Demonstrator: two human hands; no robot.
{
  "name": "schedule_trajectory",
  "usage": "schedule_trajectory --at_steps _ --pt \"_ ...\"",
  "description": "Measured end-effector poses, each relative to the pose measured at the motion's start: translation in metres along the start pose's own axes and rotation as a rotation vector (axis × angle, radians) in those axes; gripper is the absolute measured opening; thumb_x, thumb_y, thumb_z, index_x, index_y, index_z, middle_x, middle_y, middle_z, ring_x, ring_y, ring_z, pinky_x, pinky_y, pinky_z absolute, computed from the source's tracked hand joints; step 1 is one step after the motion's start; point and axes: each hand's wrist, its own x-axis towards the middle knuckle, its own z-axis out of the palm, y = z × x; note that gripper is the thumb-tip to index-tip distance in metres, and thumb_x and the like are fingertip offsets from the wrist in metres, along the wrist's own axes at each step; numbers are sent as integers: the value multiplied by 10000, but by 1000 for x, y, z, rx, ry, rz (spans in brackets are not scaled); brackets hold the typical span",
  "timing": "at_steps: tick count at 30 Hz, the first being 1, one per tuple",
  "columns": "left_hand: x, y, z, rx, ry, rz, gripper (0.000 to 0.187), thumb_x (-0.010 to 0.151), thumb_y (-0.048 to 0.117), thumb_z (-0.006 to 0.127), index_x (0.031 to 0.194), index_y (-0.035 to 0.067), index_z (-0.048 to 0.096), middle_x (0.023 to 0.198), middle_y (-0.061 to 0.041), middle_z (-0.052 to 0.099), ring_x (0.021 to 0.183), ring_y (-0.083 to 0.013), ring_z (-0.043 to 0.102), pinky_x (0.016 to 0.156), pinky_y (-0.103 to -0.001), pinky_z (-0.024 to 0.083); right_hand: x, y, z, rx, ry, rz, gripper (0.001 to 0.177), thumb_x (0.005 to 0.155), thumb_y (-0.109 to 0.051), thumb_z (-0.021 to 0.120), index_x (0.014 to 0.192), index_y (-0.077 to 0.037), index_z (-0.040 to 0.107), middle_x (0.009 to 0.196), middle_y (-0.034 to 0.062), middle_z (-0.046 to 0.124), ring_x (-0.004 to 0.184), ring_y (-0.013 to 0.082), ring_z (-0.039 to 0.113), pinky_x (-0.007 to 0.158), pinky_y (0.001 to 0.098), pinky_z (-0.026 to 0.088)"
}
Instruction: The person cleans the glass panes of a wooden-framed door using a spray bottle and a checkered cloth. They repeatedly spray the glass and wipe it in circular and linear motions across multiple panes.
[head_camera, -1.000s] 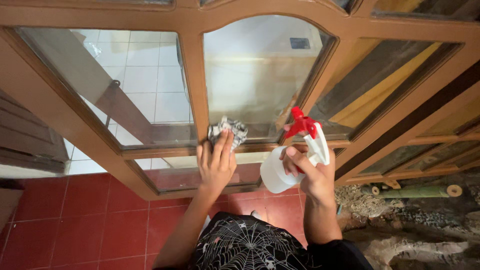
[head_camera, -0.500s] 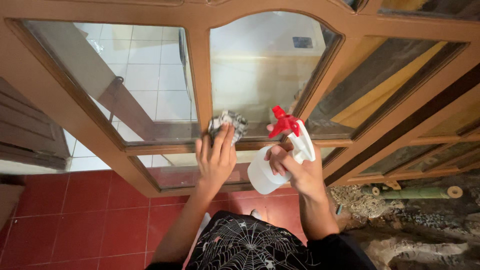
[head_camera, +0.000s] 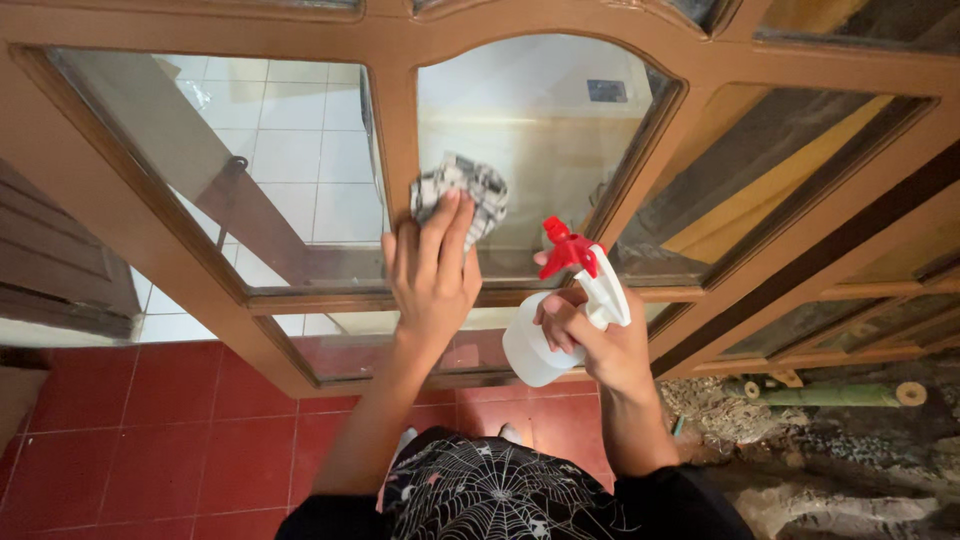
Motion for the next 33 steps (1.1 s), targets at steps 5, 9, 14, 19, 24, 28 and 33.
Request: schedule_trajectory --at_steps 5,9,14,19,24,28,33 --pt "-67 -2 8 -8 -66 -28 433 861 53 726 1291 33 676 1396 -55 582 1045 -369 604 910 -495 463 -1 2 -4 30 34 2 483 903 -2 630 1355 144 544 557 13 487 510 128 499 669 354 520" --pt "-113 -4 12 2 -138 -54 429 846 71 725 1272 30 693 1379 -59 601 992 -352 604 856 -489 456 -2 3 -5 53 40 1 491 905 -3 637 1359 154 539 553 15 480 501 128 478 674 357 513" --pt "-127 -7 16 37 -145 -33 438 837 86 721 1270 22 701 1369 -55 610 945 -344 596 816 -482 444 -4 5 -8 64 49 3 510 887 1 639 1365 149 541 552 17 490 500 137 495 679 360 516" --pt "-96 -5 11 8 -92 -14 431 865 63 709 1292 17 682 1399 -58 601 984 -335 601 867 -483 455 -7 2 -13 88 106 -13 493 891 3 646 1350 144 531 572 25 505 498 133 487 669 370 523" --pt "-19 2 5 51 20 8 463 877 69 720 1335 28 661 1426 -69 580 1056 -341 620 873 -456 419 -8 -8 -14 103 136 -56 473 900 5 639 1337 149 528 587 30 515 499 121 466 655 371 519" --pt "42 6 -4 41 39 23 512 879 96 741 1378 35 637 1454 -77 565 1060 -306 603 933 -462 430 -11 -17 -17 67 120 -76 485 901 -6 643 1340 174 545 569 25 497 499 125 472 663 357 503" --pt "88 16 -11 47 40 64 497 946 95 746 1424 30 628 1486 -69 562 1009 -258 595 877 -420 406 -15 -21 -24 54 159 -90 488 889 -18 649 1324 187 561 564 25 495 499 134 483 660 359 508"
